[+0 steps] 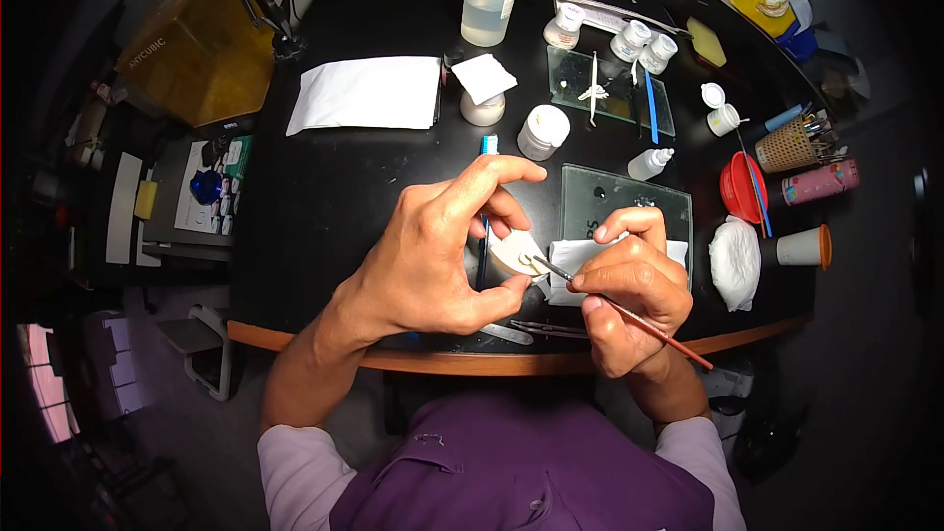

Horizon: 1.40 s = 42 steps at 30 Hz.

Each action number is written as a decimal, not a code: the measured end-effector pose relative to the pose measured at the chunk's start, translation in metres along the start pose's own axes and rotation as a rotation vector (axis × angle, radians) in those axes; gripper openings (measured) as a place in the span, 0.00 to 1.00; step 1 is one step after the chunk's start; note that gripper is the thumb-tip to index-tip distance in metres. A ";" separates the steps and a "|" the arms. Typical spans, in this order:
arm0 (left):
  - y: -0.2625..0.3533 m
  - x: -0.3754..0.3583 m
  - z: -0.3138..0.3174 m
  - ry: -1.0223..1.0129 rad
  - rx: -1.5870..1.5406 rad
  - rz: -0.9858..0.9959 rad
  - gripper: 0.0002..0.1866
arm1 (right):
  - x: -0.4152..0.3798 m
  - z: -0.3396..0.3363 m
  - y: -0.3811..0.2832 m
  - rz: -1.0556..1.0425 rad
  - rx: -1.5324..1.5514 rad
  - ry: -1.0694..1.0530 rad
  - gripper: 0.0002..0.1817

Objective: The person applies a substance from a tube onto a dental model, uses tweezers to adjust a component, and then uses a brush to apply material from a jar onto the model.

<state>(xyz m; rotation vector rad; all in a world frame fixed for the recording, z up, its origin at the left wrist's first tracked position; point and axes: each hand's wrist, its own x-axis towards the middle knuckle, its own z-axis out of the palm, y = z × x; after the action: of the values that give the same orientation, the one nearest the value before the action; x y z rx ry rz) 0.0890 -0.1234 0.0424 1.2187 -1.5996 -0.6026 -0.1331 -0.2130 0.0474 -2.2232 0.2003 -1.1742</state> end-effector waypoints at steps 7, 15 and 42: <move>0.001 0.000 -0.003 -0.076 -0.080 0.017 0.43 | 0.000 -0.003 0.006 0.062 0.150 0.023 0.09; 0.003 0.000 -0.005 -0.144 -0.158 0.020 0.45 | 0.002 -0.005 0.005 0.085 0.277 -0.045 0.08; 0.003 0.000 -0.002 -0.192 -0.113 0.071 0.44 | 0.001 -0.005 0.006 0.159 0.292 -0.058 0.07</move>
<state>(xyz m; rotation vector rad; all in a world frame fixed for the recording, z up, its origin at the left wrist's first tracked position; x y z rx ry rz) 0.0895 -0.1222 0.0457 1.0412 -1.7355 -0.7723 -0.1352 -0.2204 0.0466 -1.9447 0.1664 -0.9848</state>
